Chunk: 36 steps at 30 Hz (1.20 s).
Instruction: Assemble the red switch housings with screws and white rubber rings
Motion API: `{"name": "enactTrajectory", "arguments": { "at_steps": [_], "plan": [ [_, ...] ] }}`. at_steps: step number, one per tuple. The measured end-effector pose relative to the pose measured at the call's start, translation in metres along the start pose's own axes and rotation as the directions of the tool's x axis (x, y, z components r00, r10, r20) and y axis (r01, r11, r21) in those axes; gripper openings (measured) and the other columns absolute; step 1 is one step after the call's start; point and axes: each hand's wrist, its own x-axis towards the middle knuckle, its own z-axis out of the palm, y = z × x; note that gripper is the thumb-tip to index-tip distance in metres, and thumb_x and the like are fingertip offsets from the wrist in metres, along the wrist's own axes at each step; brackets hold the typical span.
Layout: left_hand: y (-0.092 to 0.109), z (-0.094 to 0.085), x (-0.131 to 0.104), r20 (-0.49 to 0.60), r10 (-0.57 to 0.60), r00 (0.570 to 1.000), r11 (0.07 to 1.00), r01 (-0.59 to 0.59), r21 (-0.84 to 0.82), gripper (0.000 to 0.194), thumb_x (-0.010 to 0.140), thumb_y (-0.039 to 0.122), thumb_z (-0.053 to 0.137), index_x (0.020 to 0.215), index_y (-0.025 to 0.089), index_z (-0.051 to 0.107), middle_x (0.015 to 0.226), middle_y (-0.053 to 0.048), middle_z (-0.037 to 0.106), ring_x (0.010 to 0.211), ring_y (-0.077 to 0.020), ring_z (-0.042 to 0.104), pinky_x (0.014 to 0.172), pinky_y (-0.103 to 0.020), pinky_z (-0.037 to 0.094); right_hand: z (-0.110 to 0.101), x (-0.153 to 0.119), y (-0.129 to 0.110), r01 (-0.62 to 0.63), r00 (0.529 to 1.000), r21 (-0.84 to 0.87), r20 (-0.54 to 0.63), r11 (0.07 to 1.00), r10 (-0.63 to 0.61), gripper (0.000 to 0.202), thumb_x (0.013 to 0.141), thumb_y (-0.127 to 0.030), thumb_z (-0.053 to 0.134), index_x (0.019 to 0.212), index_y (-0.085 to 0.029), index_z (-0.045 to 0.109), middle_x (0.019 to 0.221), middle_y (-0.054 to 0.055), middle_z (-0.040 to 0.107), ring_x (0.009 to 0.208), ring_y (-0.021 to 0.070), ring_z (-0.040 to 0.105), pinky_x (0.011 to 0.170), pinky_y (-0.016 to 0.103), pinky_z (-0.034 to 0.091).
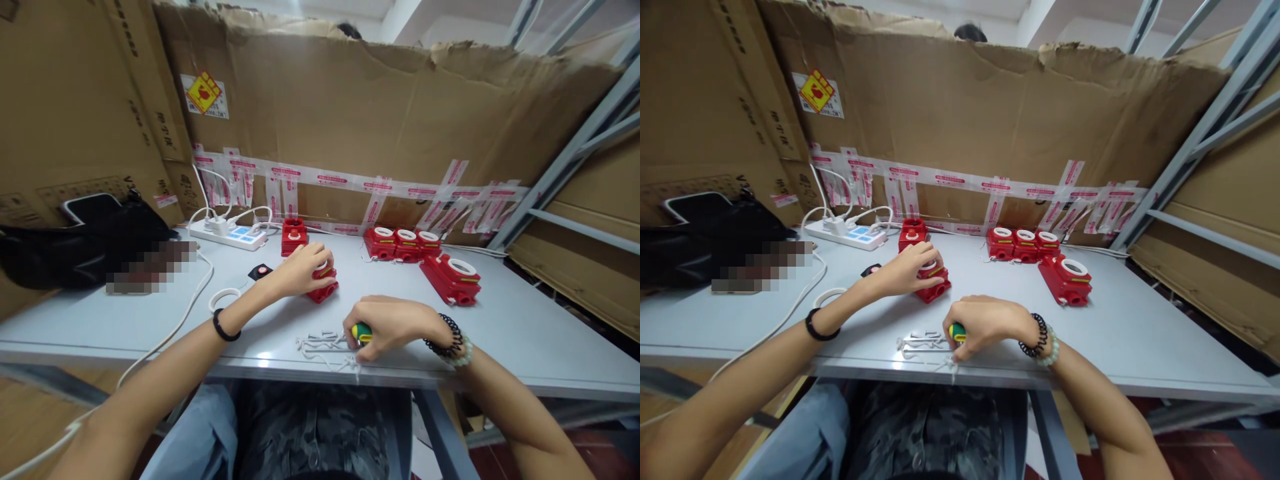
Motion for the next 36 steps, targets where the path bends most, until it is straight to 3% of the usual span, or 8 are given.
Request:
{"name": "enactTrajectory", "arguments": {
  "at_steps": [9, 15, 17, 19, 21, 23, 27, 36],
  "plan": [
    [0.000, 0.001, 0.000, 0.041, 0.003, 0.999, 1.000, -0.004, 0.024, 0.019, 0.086, 0.037, 0.055, 0.092, 0.019, 0.054, 0.094, -0.004, 0.054, 0.089, -0.0198, 0.051, 0.076, -0.030, 0.038, 0.008, 0.009, -0.007, -0.041, 0.998, -0.125, -0.048, 0.991, 0.036, 0.011, 0.062, -0.026, 0.063, 0.065, -0.016, 0.063, 0.055, -0.002, 0.054, 0.048, 0.0082, 0.040, 0.047, 0.022, 0.029],
    [0.006, -0.007, 0.000, -0.080, -0.005, 0.997, 0.972, -0.014, -0.236, 0.028, 0.087, 0.044, 0.054, 0.096, 0.018, 0.060, 0.096, -0.006, 0.058, 0.092, -0.0203, 0.052, 0.082, -0.033, 0.040, -0.008, -0.006, 0.001, 0.025, 0.988, 0.097, -0.156, 0.995, -0.010, 0.009, 0.064, -0.021, 0.061, 0.070, -0.016, 0.065, 0.061, -0.003, 0.059, 0.054, 0.0073, 0.047, 0.055, 0.019, 0.038],
    [0.015, -0.013, 0.001, -0.057, -0.013, 0.998, 0.862, -0.018, -0.507, 0.037, 0.091, 0.049, 0.043, 0.102, 0.018, 0.061, 0.101, -0.008, 0.062, 0.095, -0.0198, 0.055, 0.083, -0.032, 0.041, -0.018, -0.014, 0.004, 0.042, 0.968, 0.165, -0.251, 0.985, 0.000, 0.008, 0.066, -0.021, 0.060, 0.071, -0.016, 0.064, 0.063, -0.003, 0.060, 0.056, 0.0074, 0.048, 0.057, 0.019, 0.040],
    [0.025, -0.018, 0.001, 0.077, 0.039, 0.996, 0.639, 0.035, -0.768, 0.055, 0.094, 0.057, 0.027, 0.108, 0.017, 0.061, 0.101, -0.010, 0.066, 0.094, -0.0199, 0.059, 0.079, -0.031, 0.042, -0.026, -0.021, 0.006, 0.033, 0.936, 0.201, -0.349, 0.979, 0.040, 0.007, 0.067, -0.021, 0.059, 0.070, -0.016, 0.063, 0.064, -0.003, 0.060, 0.057, 0.0076, 0.049, 0.056, 0.019, 0.040],
    [0.032, -0.020, 0.002, 0.215, 0.130, 0.968, 0.416, 0.144, -0.898, 0.072, 0.091, 0.066, 0.013, 0.114, 0.015, 0.058, 0.092, -0.012, 0.069, 0.089, -0.0215, 0.061, 0.071, -0.030, 0.043, -0.033, -0.026, 0.008, -0.001, 0.906, 0.233, -0.411, 0.972, 0.100, 0.008, 0.066, -0.020, 0.058, 0.070, -0.016, 0.062, 0.062, -0.003, 0.058, 0.055, 0.0074, 0.048, 0.052, 0.019, 0.039],
    [0.034, -0.020, 0.001, 0.276, 0.168, 0.946, 0.311, 0.215, -0.926, 0.073, 0.089, 0.069, 0.018, 0.118, 0.013, 0.055, 0.078, -0.011, 0.069, 0.079, -0.0204, 0.061, 0.063, -0.028, 0.041, -0.038, -0.031, 0.011, -0.044, 0.883, 0.263, -0.442, 0.964, 0.161, 0.008, 0.066, -0.021, 0.057, 0.070, -0.016, 0.061, 0.059, -0.003, 0.057, 0.051, 0.0069, 0.047, 0.047, 0.018, 0.037],
    [0.027, -0.017, -0.001, 0.276, 0.059, 0.959, 0.356, 0.238, -0.904, 0.044, 0.089, 0.050, 0.050, 0.116, 0.015, 0.053, 0.054, 0.005, 0.050, 0.051, -0.0097, 0.044, 0.052, -0.022, 0.033, -0.045, -0.040, 0.024, -0.163, 0.848, 0.289, -0.448, 0.943, 0.283, 0.009, 0.067, -0.024, 0.056, 0.071, -0.017, 0.059, 0.057, -0.003, 0.058, 0.047, 0.0078, 0.049, 0.041, 0.018, 0.036],
    [0.010, -0.021, 0.003, 0.084, -0.256, 0.963, 0.576, 0.222, -0.787, 0.037, 0.089, 0.047, 0.050, 0.088, 0.013, 0.064, 0.052, 0.006, 0.036, 0.048, -0.0060, 0.032, 0.046, -0.019, 0.025, -0.039, -0.028, 0.067, -0.443, 0.837, 0.112, -0.303, 0.889, 0.456, 0.006, 0.063, -0.021, 0.055, 0.064, -0.016, 0.058, 0.053, 0.001, 0.058, 0.043, 0.0122, 0.054, 0.040, 0.021, 0.036]
  ]
}}
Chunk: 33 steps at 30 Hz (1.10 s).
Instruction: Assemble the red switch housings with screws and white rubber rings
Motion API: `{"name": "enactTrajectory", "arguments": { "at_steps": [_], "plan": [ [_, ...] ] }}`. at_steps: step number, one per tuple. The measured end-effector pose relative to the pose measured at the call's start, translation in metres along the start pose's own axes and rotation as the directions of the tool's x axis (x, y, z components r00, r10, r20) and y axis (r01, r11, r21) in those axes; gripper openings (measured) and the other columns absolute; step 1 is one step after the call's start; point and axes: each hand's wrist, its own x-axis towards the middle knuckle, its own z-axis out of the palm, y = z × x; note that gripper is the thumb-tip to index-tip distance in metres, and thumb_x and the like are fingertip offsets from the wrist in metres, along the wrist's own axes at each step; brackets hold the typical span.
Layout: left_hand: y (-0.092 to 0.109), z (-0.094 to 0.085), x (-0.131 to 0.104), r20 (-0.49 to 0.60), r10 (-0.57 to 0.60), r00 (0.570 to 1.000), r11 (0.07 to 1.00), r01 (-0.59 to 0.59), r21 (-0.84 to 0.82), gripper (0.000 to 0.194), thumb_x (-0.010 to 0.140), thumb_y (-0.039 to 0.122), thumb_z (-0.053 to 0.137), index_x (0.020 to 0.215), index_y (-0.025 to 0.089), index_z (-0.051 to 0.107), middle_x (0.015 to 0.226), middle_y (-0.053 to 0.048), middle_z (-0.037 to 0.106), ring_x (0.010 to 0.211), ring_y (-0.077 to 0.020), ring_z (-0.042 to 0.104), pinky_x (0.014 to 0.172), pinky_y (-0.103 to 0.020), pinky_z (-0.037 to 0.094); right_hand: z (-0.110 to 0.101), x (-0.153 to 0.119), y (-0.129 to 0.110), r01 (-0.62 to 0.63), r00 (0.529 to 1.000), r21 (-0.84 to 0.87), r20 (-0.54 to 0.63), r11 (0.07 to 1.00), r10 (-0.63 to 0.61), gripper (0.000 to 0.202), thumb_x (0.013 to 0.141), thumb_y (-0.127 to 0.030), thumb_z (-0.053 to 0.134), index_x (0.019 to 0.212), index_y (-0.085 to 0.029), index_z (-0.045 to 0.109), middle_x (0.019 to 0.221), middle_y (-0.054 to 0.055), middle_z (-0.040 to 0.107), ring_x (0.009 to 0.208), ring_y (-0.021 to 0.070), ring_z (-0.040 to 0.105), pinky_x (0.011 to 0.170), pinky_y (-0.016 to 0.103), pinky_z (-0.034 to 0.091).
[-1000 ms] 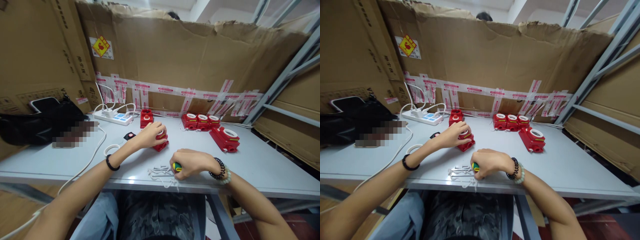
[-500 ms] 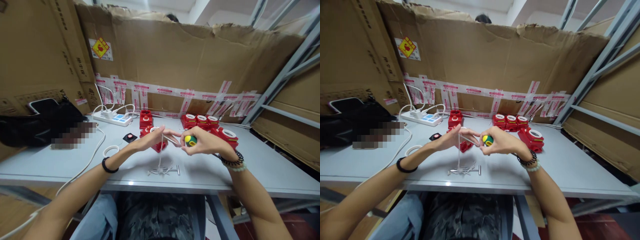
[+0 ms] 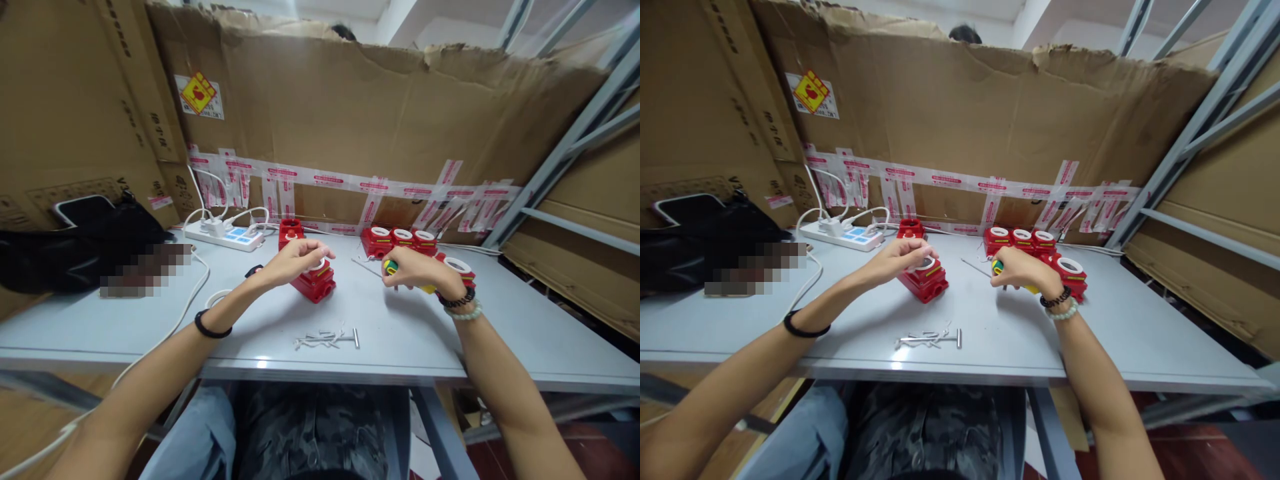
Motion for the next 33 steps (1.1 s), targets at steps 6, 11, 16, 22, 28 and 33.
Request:
{"name": "enactTrajectory", "arguments": {
  "at_steps": [6, 11, 16, 22, 28, 33],
  "plan": [
    [0.001, -0.002, 0.001, -0.133, 0.083, 0.988, 0.985, -0.061, 0.160, 0.037, 0.088, 0.046, 0.050, 0.075, 0.013, 0.064, 0.057, 0.002, 0.053, 0.051, -0.0078, 0.045, 0.050, -0.020, 0.036, 0.014, 0.012, 0.001, -0.075, 0.993, -0.118, 0.080, 0.990, 0.084, 0.008, 0.061, -0.020, 0.057, 0.066, -0.014, 0.059, 0.055, 0.004, 0.061, 0.045, 0.0146, 0.055, 0.042, 0.023, 0.034],
    [-0.003, 0.000, 0.001, -0.118, 0.160, 0.980, 0.940, -0.114, 0.320, 0.036, 0.092, 0.042, 0.046, 0.088, 0.014, 0.068, 0.075, -0.003, 0.065, 0.066, -0.0120, 0.056, 0.060, -0.022, 0.042, 0.015, 0.009, -0.002, -0.079, 0.991, -0.117, 0.103, 0.990, 0.091, 0.012, 0.063, -0.022, 0.060, 0.070, -0.013, 0.065, 0.060, 0.005, 0.063, 0.046, 0.0146, 0.055, 0.043, 0.023, 0.035],
    [0.003, 0.016, -0.005, 0.046, 0.299, 0.953, 0.829, -0.283, 0.483, 0.026, 0.093, 0.033, 0.048, 0.092, 0.017, 0.068, 0.080, -0.003, 0.061, 0.071, -0.0123, 0.055, 0.066, -0.023, 0.042, 0.015, 0.002, -0.026, 0.249, 0.950, 0.093, -0.217, 0.964, -0.224, 0.035, 0.075, -0.039, 0.063, 0.102, -0.017, 0.067, 0.093, 0.006, 0.068, 0.063, 0.0117, 0.059, 0.057, 0.023, 0.043],
    [-0.003, 0.031, -0.006, 0.101, 0.497, 0.862, 0.665, -0.453, 0.593, 0.030, 0.092, 0.033, 0.049, 0.076, 0.016, 0.069, 0.065, 0.000, 0.050, 0.059, -0.0103, 0.048, 0.056, -0.022, 0.037, 0.024, -0.005, -0.055, 0.431, 0.898, 0.481, -0.316, 0.764, -0.308, 0.046, 0.079, -0.049, 0.061, 0.107, -0.014, 0.064, 0.092, 0.007, 0.069, 0.058, 0.0102, 0.060, 0.057, 0.023, 0.047],
    [-0.004, 0.031, -0.006, 0.050, 0.485, 0.873, 0.706, -0.425, 0.567, 0.015, 0.088, 0.021, 0.055, 0.095, 0.018, 0.068, 0.075, -0.002, 0.060, 0.066, -0.0111, 0.056, 0.062, -0.022, 0.043, 0.032, 0.000, -0.054, 0.350, 0.936, 0.572, -0.227, 0.742, -0.267, 0.033, 0.075, -0.043, 0.066, 0.087, -0.012, 0.065, 0.062, -0.001, 0.060, 0.044, 0.0063, 0.051, 0.045, 0.019, 0.039],
    [0.004, 0.028, -0.007, -0.045, 0.434, 0.900, 0.814, -0.371, 0.447, 0.015, 0.084, 0.024, 0.061, 0.094, 0.014, 0.065, 0.077, -0.002, 0.065, 0.066, -0.0104, 0.055, 0.061, -0.022, 0.045, 0.028, 0.003, -0.048, 0.327, 0.936, 0.546, -0.298, 0.771, -0.186, 0.034, 0.075, -0.047, 0.065, 0.075, -0.013, 0.064, 0.046, -0.006, 0.046, 0.041, 0.0052, 0.040, 0.041, 0.018, 0.031]
  ]
}}
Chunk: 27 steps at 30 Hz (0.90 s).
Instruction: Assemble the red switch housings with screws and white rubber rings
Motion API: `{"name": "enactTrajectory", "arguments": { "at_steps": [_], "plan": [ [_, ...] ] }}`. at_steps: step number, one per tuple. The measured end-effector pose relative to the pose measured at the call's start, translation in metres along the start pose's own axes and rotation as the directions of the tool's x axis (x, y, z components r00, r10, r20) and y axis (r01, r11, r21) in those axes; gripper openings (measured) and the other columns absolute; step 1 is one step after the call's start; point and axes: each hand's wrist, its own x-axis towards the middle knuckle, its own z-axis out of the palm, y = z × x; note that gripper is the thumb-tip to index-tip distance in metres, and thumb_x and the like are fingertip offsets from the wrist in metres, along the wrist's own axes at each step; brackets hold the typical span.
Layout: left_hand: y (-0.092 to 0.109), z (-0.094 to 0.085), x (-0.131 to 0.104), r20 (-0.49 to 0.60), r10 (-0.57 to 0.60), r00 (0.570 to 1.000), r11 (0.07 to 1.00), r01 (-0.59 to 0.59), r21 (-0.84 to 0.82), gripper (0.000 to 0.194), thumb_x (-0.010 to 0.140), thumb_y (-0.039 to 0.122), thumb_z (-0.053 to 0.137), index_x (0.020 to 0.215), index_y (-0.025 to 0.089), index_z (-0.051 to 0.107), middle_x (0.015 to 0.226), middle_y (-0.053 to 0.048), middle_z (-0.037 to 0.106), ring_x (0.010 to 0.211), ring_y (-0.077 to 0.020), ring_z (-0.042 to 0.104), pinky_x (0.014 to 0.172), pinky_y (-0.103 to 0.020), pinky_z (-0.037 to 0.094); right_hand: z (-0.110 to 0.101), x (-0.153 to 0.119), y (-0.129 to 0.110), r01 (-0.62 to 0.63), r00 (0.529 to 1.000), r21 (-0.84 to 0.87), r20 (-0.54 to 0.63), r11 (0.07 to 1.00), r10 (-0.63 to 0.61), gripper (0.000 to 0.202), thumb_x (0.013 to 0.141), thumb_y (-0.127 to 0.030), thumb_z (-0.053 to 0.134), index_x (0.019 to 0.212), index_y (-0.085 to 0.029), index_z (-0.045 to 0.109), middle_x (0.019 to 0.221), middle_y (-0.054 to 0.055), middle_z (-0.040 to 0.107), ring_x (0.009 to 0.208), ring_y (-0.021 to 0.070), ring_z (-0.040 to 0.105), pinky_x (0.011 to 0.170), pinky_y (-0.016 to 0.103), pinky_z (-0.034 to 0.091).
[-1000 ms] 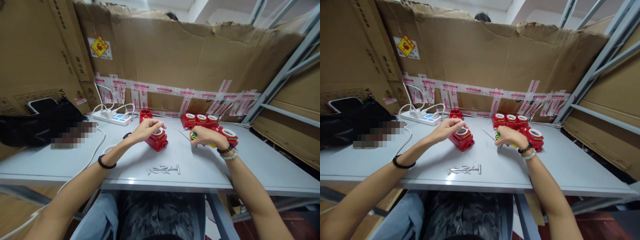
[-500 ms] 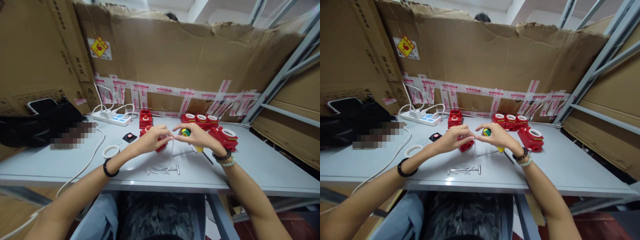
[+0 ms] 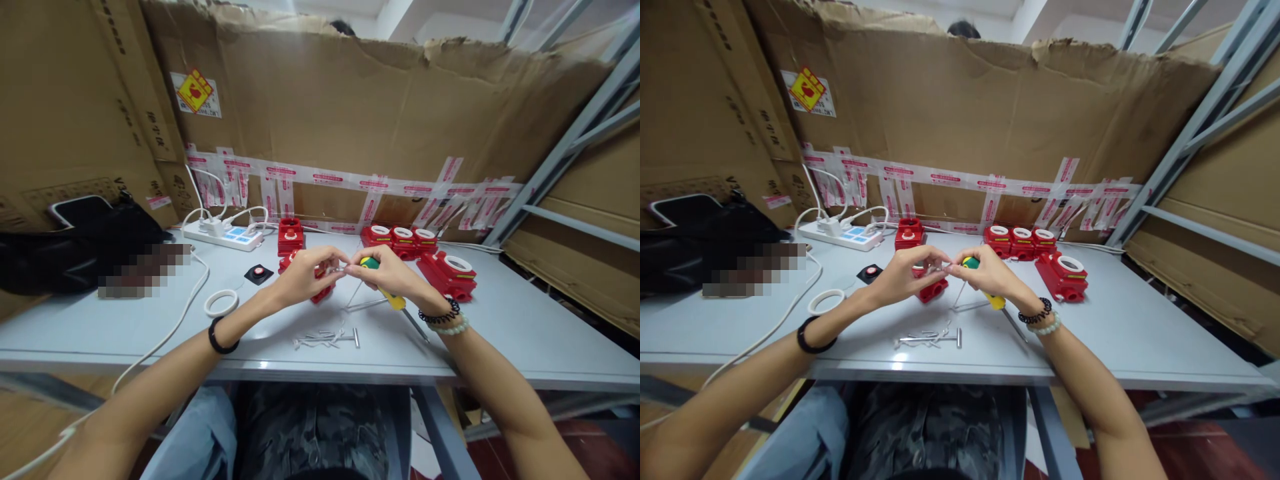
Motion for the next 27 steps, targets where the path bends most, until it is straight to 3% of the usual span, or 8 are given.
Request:
{"name": "enactTrajectory", "arguments": {
  "at_steps": [5, 11, 20, 27],
  "plan": [
    [-0.0031, -0.0041, 0.0016, -0.072, -0.076, 0.995, 0.993, 0.069, -0.098, 0.015, 0.083, 0.026, 0.063, 0.090, 0.015, 0.070, 0.080, -0.004, 0.070, 0.071, -0.0124, 0.062, 0.063, -0.022, 0.048, -0.0062, 0.0012, 0.0018, -0.017, 0.998, 0.002, -0.052, 1.000, 0.017, 0.035, 0.074, -0.048, 0.065, 0.080, -0.013, 0.066, 0.047, -0.005, 0.046, 0.040, 0.0058, 0.040, 0.041, 0.019, 0.030],
    [-0.0029, -0.0012, 0.0005, -0.094, -0.009, 0.995, 0.987, -0.006, -0.160, 0.016, 0.085, 0.021, 0.061, 0.095, 0.018, 0.073, 0.084, -0.006, 0.071, 0.075, -0.0130, 0.064, 0.068, -0.024, 0.051, -0.0024, -0.0021, -0.0027, -0.057, 0.998, 0.010, -0.020, 0.998, 0.057, 0.041, 0.075, -0.050, 0.063, 0.091, -0.013, 0.069, 0.044, -0.006, 0.044, 0.040, 0.0061, 0.039, 0.041, 0.019, 0.029],
    [0.0021, 0.0004, 0.0005, -0.146, -0.073, 0.987, 0.994, 0.059, -0.095, 0.016, 0.082, 0.030, 0.065, 0.085, 0.016, 0.073, 0.078, -0.004, 0.072, 0.069, -0.0129, 0.064, 0.063, -0.022, 0.050, 0.0008, -0.0027, -0.0063, -0.013, 0.999, 0.040, -0.043, 0.999, 0.014, 0.038, 0.074, -0.049, 0.064, 0.081, -0.012, 0.067, 0.047, -0.004, 0.046, 0.041, 0.0063, 0.041, 0.040, 0.018, 0.029],
    [0.0040, -0.0003, 0.0009, -0.106, -0.105, 0.989, 0.992, 0.098, -0.075, 0.020, 0.086, 0.033, 0.060, 0.085, 0.016, 0.069, 0.080, -0.004, 0.070, 0.072, -0.0133, 0.062, 0.066, -0.024, 0.050, 0.0011, -0.0029, -0.0067, -0.019, 0.999, 0.031, -0.030, 0.999, 0.020, 0.034, 0.076, -0.046, 0.063, 0.080, -0.012, 0.066, 0.045, -0.005, 0.045, 0.040, 0.0059, 0.040, 0.040, 0.018, 0.029]
  ]
}}
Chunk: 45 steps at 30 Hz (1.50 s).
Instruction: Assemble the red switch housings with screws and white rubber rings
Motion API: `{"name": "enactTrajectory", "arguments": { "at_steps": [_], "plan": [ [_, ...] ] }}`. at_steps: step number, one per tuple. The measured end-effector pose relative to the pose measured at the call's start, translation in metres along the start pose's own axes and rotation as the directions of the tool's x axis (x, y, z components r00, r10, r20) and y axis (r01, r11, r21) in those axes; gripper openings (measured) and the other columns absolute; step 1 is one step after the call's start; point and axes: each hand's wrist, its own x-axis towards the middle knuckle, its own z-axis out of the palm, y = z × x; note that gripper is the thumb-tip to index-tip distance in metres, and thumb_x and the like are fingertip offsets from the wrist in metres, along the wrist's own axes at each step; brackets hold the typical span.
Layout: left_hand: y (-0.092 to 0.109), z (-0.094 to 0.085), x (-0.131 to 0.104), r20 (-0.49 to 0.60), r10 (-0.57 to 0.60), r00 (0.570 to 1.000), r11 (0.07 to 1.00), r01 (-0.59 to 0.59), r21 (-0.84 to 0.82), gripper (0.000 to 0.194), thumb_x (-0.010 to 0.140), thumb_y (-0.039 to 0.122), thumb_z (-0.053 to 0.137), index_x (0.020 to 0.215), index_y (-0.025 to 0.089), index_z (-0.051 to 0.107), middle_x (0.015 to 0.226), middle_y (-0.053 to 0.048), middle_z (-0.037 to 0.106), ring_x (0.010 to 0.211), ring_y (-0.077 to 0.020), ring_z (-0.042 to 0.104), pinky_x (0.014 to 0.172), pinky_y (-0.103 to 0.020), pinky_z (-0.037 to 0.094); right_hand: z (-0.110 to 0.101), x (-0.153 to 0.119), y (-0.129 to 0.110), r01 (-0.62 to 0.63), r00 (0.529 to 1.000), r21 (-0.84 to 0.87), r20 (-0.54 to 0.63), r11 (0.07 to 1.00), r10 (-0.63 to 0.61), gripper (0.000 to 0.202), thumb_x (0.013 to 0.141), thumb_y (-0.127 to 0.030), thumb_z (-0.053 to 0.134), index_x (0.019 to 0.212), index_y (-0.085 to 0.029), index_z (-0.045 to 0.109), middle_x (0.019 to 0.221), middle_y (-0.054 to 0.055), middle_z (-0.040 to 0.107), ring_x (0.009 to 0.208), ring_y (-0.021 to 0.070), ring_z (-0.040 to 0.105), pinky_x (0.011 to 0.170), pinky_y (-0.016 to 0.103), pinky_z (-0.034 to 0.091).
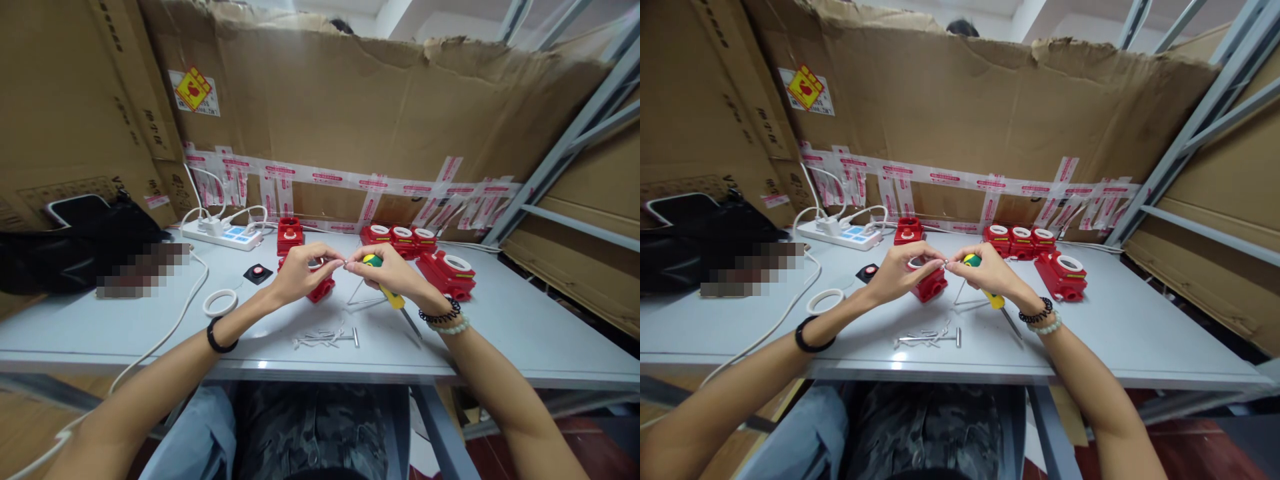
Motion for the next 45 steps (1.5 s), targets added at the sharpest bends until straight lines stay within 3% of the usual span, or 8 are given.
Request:
{"name": "enactTrajectory", "arguments": {
  "at_steps": [8, 13, 17, 26, 34, 42, 45],
  "plan": [
    [-0.0004, -0.0005, -0.0004, 0.041, -0.027, 0.999, 1.000, 0.027, -0.002, 0.019, 0.087, 0.030, 0.056, 0.086, 0.014, 0.066, 0.082, -0.004, 0.067, 0.074, -0.0131, 0.060, 0.067, -0.023, 0.047, 0.0020, -0.0003, -0.0006, 0.031, 0.999, -0.023, -0.031, 0.999, -0.032, 0.033, 0.075, -0.045, 0.065, 0.079, -0.013, 0.066, 0.054, -0.003, 0.051, 0.043, 0.0059, 0.042, 0.040, 0.020, 0.031],
    [0.0009, -0.0001, -0.0016, 0.054, -0.091, 0.994, 0.995, 0.094, -0.038, 0.021, 0.088, 0.034, 0.054, 0.086, 0.015, 0.064, 0.083, -0.003, 0.066, 0.076, -0.0133, 0.059, 0.066, -0.022, 0.046, 0.0057, 0.0014, 0.0030, 0.215, 0.962, -0.145, -0.140, 0.966, -0.236, 0.021, 0.076, -0.034, 0.065, 0.074, -0.014, 0.067, 0.067, 0.001, 0.061, 0.061, 0.0095, 0.051, 0.058, 0.022, 0.041],
    [0.0010, 0.0003, -0.0016, 0.072, -0.152, 0.986, 0.984, 0.158, -0.084, 0.024, 0.088, 0.037, 0.054, 0.087, 0.015, 0.063, 0.084, -0.003, 0.065, 0.077, -0.0133, 0.059, 0.065, -0.022, 0.045, 0.0093, 0.0011, 0.0053, 0.291, 0.917, -0.156, -0.236, 0.944, -0.321, 0.019, 0.075, -0.032, 0.068, 0.081, -0.015, 0.065, 0.065, -0.001, 0.057, 0.059, 0.0091, 0.049, 0.056, 0.021, 0.040],
    [-0.0020, 0.0005, -0.0013, 0.101, -0.203, 0.974, 0.965, 0.217, -0.145, 0.028, 0.087, 0.042, 0.054, 0.088, 0.015, 0.063, 0.079, -0.002, 0.064, 0.072, -0.0127, 0.057, 0.062, -0.022, 0.043, 0.0078, -0.0002, 0.0044, 0.307, 0.910, -0.164, -0.236, 0.937, -0.340, 0.019, 0.078, -0.032, 0.065, 0.083, -0.015, 0.072, 0.071, 0.003, 0.065, 0.061, 0.0105, 0.051, 0.055, 0.023, 0.040],
    [-0.0033, -0.0003, 0.0002, 0.005, -0.126, 0.992, 0.990, 0.126, -0.068, 0.024, 0.086, 0.039, 0.059, 0.084, 0.016, 0.066, 0.080, -0.002, 0.067, 0.072, -0.0130, 0.059, 0.064, -0.024, 0.044, 0.0050, 0.0019, 0.0040, 0.256, 0.934, -0.147, -0.216, 0.955, -0.284, 0.024, 0.078, -0.037, 0.064, 0.081, -0.014, 0.072, 0.068, 0.003, 0.064, 0.061, 0.0105, 0.050, 0.054, 0.023, 0.040],
    [-0.0051, 0.0013, -0.0014, -0.129, 0.145, 0.981, 0.988, -0.137, 0.067, 0.012, 0.083, 0.028, 0.064, 0.088, 0.018, 0.064, 0.083, -0.003, 0.062, 0.081, -0.0152, 0.055, 0.074, -0.029, 0.045, 0.0065, 0.0005, 0.0026, 0.118, 0.971, 0.024, -0.214, 0.993, -0.110, 0.027, 0.075, -0.040, 0.066, 0.079, -0.013, 0.066, 0.050, -0.004, 0.048, 0.042, 0.0062, 0.041, 0.039, 0.019, 0.031],
    [-0.0033, 0.0018, -0.0020, -0.143, 0.168, 0.975, 0.983, -0.155, 0.095, 0.010, 0.082, 0.028, 0.065, 0.084, 0.017, 0.066, 0.081, -0.003, 0.058, 0.081, -0.0160, 0.054, 0.074, -0.031, 0.045, 0.0071, 0.0007, 0.0018, 0.122, 0.969, 0.035, -0.221, 0.992, -0.111, 0.028, 0.073, -0.041, 0.068, 0.077, -0.013, 0.064, 0.051, -0.004, 0.049, 0.043, 0.0060, 0.042, 0.040, 0.019, 0.031]
  ]
}}
